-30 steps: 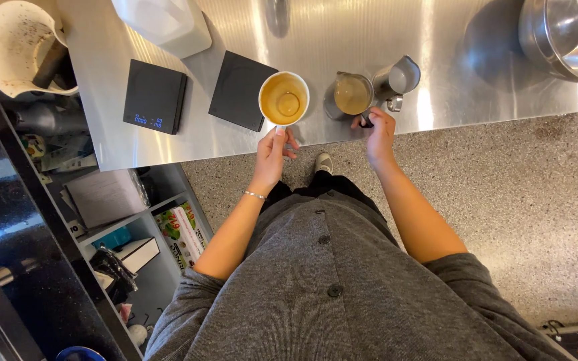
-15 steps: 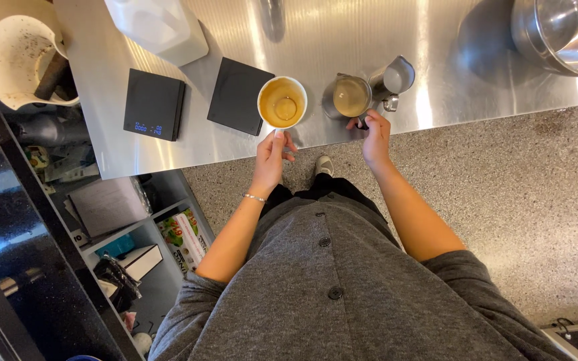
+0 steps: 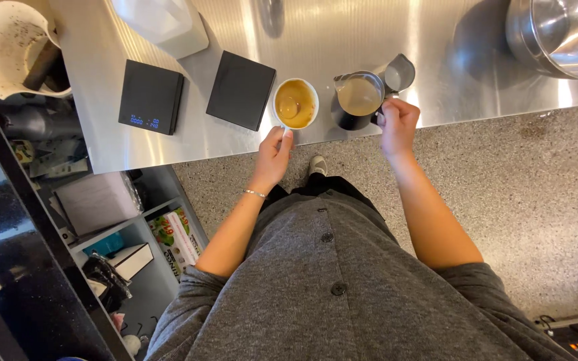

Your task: Prepare a latte and perform latte art in a coffee cup.

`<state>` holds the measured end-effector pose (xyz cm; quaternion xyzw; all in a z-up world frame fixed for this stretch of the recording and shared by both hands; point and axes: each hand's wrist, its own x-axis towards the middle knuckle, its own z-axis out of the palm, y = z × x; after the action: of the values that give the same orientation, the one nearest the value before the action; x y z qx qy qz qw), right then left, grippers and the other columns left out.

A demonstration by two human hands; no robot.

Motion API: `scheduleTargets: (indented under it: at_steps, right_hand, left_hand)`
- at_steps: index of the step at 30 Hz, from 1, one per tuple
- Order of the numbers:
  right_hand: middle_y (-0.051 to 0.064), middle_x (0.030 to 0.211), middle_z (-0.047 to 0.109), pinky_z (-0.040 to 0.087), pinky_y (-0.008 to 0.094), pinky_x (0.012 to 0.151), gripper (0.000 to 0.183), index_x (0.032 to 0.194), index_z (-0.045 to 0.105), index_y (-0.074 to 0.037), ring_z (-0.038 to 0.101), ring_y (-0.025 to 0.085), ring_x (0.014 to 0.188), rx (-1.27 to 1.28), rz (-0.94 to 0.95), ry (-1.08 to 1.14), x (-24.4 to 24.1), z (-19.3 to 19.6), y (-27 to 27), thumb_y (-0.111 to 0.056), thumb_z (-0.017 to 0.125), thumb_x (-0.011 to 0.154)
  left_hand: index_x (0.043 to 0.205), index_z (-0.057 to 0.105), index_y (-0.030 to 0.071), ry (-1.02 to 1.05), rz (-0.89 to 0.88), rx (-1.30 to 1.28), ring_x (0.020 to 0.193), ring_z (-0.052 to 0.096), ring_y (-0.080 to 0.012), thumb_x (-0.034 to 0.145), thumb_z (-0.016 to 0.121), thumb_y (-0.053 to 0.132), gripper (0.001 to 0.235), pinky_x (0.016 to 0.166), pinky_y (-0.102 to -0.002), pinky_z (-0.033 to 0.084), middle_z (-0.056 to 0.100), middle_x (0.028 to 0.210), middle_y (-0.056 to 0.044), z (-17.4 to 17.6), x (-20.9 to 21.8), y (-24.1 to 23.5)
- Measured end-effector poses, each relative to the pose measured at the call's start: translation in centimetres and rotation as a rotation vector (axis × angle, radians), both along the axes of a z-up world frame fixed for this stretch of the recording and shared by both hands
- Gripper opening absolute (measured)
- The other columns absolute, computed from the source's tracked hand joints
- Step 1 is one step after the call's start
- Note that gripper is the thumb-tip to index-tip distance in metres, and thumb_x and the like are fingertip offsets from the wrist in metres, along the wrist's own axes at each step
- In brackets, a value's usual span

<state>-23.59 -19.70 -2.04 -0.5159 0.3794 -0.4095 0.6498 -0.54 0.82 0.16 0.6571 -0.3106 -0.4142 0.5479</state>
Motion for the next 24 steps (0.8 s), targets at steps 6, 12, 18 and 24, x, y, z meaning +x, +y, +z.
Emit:
scheduleTargets:
  at_steps: [6,12,18,24]
  right_hand:
    - [0.000,0.062,0.039,0.029,0.032,0.054,0.034,0.071,0.050,0.004,0.037,0.007,0.061,-0.317,0.120,0.494,1.3,7.4,0.0,-0.010,0.063,0.100]
    - [0.010,0.061,0.055,0.039,0.032,0.055,0.021,0.087,0.068,0.005,0.050,0.013,0.055,-0.479,0.307,0.698,2.8,11.7,1.0,-0.014,0.064,0.096]
    - [0.012,0.058,0.057,0.039,0.035,0.052,0.025,0.091,0.072,0.003,0.049,0.017,0.051,-0.365,0.386,0.896,4.3,14.1,2.2,-0.020,0.064,0.097]
    - [0.014,0.055,0.054,0.037,0.037,0.050,0.029,0.088,0.072,0.004,0.046,0.019,0.047,-0.308,0.420,1.013,4.9,15.0,2.5,-0.022,0.064,0.098]
  left_hand:
    - [0.092,0.066,0.000,-0.192,-0.056,-0.073,0.077,0.055,-0.0159,0.106,0.055,0.019,0.026,0.063,-0.028,0.046,0.054,0.096,-0.009,1.3,-0.2,-0.2]
    - [0.093,0.065,0.000,-0.134,-0.054,-0.137,0.081,0.061,-0.0164,0.105,0.055,0.019,0.024,0.064,-0.028,0.050,0.058,0.105,-0.009,1.5,-0.4,-0.3]
    - [0.097,0.064,0.001,-0.075,-0.093,-0.105,0.083,0.060,-0.0174,0.106,0.054,0.021,0.024,0.066,-0.029,0.052,0.056,0.102,-0.009,1.5,-0.3,-0.3]
    - [0.090,0.065,0.002,-0.170,-0.110,0.004,0.080,0.059,-0.0234,0.105,0.056,0.025,0.030,0.068,-0.033,0.049,0.053,0.093,-0.011,0.8,-0.6,-0.2]
